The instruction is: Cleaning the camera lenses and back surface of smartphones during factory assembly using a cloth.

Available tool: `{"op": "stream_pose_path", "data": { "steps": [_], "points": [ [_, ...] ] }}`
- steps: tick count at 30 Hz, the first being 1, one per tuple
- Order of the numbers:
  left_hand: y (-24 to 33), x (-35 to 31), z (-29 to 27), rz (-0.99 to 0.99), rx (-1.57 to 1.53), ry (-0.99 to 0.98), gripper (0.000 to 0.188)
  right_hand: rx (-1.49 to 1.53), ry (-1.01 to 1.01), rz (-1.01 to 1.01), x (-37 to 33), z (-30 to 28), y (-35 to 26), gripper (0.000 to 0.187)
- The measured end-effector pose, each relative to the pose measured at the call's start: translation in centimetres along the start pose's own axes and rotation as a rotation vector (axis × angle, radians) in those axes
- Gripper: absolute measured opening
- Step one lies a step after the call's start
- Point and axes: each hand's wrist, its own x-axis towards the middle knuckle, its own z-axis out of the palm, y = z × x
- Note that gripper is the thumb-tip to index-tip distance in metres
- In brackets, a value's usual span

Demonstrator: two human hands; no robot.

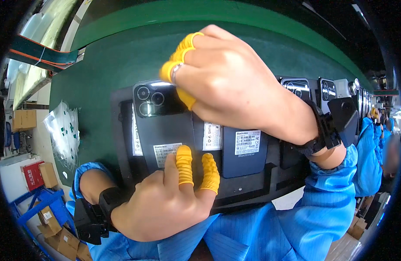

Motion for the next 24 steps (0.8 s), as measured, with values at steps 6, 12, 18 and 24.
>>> {"op": "stream_pose_path", "data": {
  "steps": [6,12,18,24],
  "points": [
    [-0.3,0.0,-0.1,0.028,-0.007,0.001,0.030,0.036,0.097,-0.102,0.4,2.7,-1.3,0.022],
    [0.1,0.0,0.1,-0.031,-0.049,0.012,0.029,-0.024,0.068,-0.044,-1.6,1.3,-1.2,0.022],
    [-0.1,0.0,0.1,-0.026,-0.045,0.004,0.028,0.066,-0.009,0.053,-3.5,-0.1,-2.3,0.026],
    [-0.1,-0.3,-0.1,-0.028,-0.034,-0.026,0.029,0.014,0.084,0.053,-1.4,-0.8,-0.5,0.033]
  ]
}}
